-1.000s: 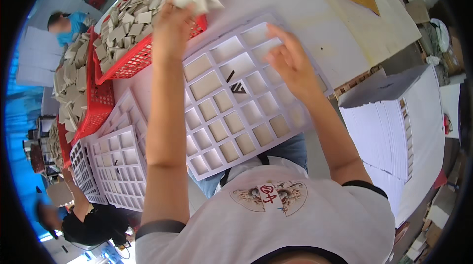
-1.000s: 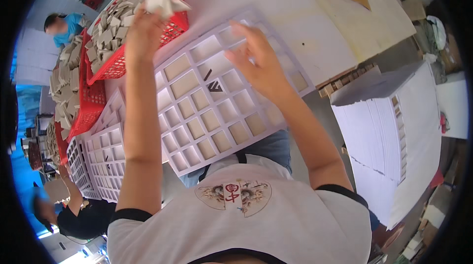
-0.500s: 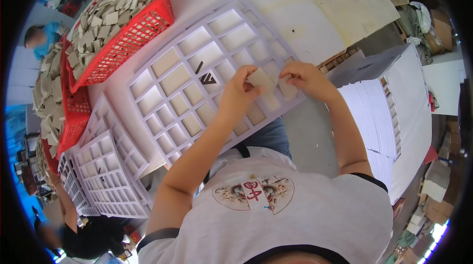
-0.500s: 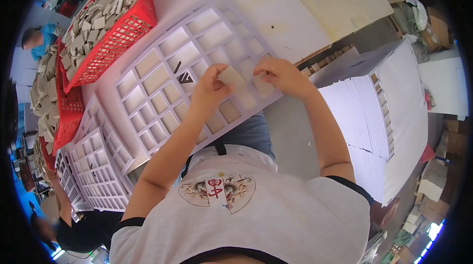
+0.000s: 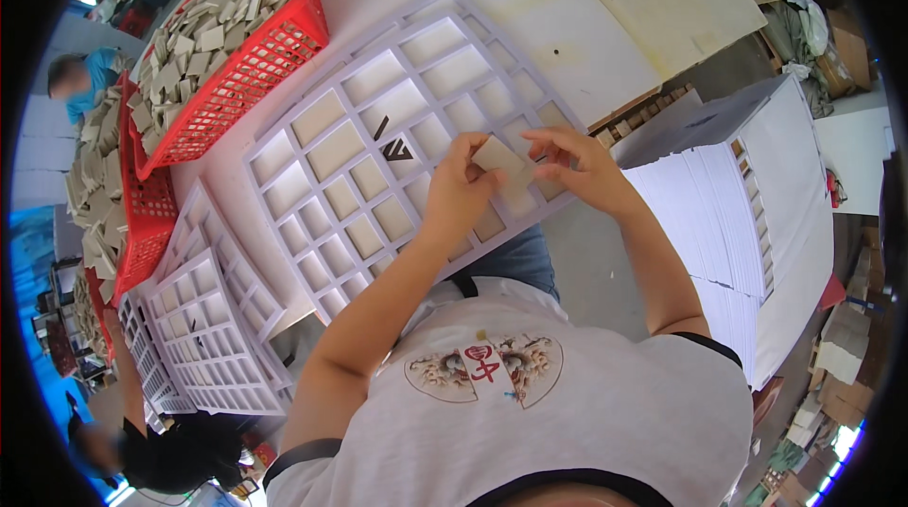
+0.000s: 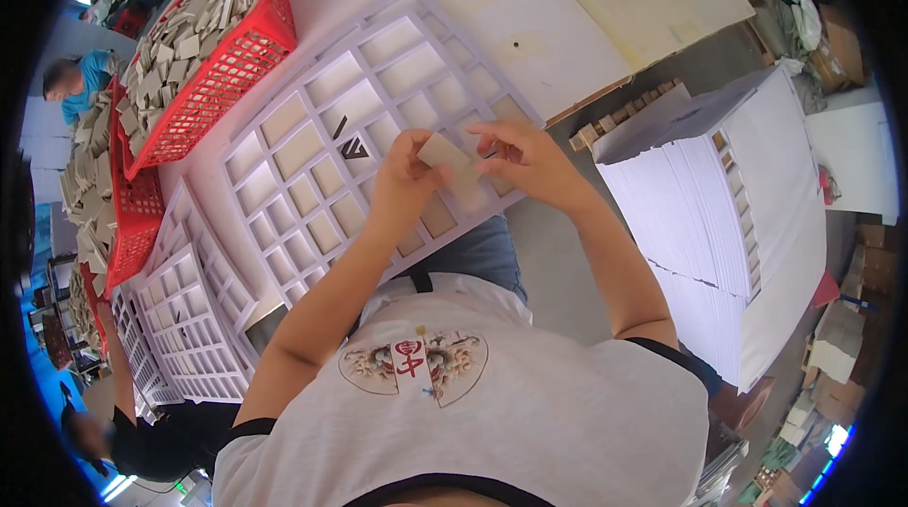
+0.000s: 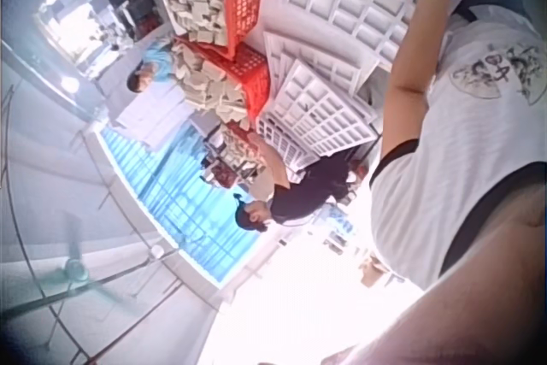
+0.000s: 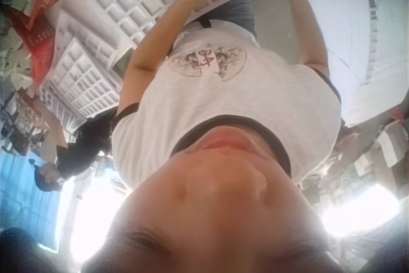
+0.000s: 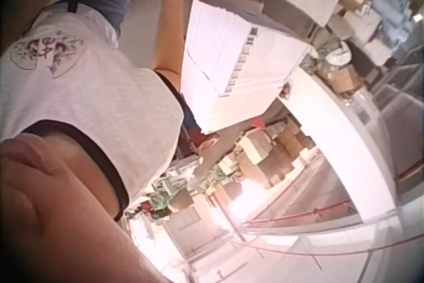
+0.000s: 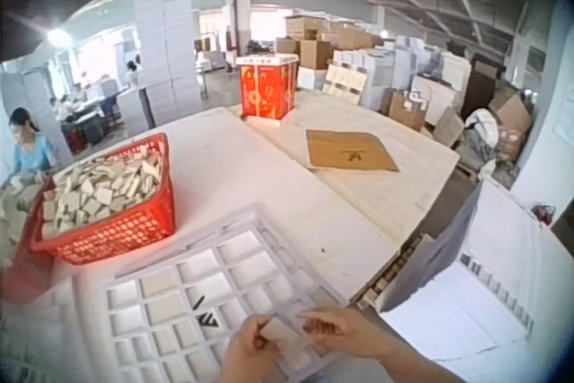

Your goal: The person repeatedly picks small square tiles from a red basket and places them into compartments of a white grid tray. They handle the tiles one at a time or in small stacks, filling the tray's cells and occasionally adjusting the tray's position on the table.

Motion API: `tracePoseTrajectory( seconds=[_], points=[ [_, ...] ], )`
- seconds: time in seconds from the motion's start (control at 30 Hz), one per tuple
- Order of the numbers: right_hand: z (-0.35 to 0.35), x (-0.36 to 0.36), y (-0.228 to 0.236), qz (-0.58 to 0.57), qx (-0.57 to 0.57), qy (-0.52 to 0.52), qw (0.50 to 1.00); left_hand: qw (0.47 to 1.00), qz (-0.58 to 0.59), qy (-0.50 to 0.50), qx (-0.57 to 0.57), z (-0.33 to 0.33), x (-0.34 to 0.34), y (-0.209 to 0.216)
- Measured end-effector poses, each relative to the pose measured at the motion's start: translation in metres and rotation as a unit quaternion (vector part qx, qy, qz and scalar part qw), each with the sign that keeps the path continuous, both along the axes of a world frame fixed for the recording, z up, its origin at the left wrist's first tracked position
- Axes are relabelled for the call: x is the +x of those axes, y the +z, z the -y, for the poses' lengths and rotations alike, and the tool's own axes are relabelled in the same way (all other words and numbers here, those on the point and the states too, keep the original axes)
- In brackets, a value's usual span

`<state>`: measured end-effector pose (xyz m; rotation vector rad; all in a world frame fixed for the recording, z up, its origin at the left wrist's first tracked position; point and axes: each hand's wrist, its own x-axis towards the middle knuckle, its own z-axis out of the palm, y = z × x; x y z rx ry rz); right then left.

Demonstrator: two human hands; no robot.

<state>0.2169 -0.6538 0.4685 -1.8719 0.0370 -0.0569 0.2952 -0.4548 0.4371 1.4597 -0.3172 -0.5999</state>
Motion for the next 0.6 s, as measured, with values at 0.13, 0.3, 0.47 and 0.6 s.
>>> tracePoseTrajectory(
  seconds=[0.13, 0.3, 0.47, 0.6],
  points=[
    [-0.014, 0.001, 0.001, -0.104, 0.126, -0.044, 0.986, 0.999, -0.017, 0.036, 0.002, -0.018, 0.005, -0.003],
    [-0.012, 0.013, -0.013, 0.059, -0.179, 0.088, 0.978, 0.955, 0.124, 0.267, -0.038, -0.133, 0.03, 0.024],
    [-0.027, 0.023, -0.014, 0.086, -0.226, 0.148, 0.959, 0.789, 0.116, 0.595, -0.1, -0.381, -0.003, 0.027],
    [-0.029, 0.003, -0.016, 0.077, -0.291, 0.107, 0.948, 0.571, 0.16, 0.785, 0.181, -0.512, -0.099, 0.019]
  ],
)
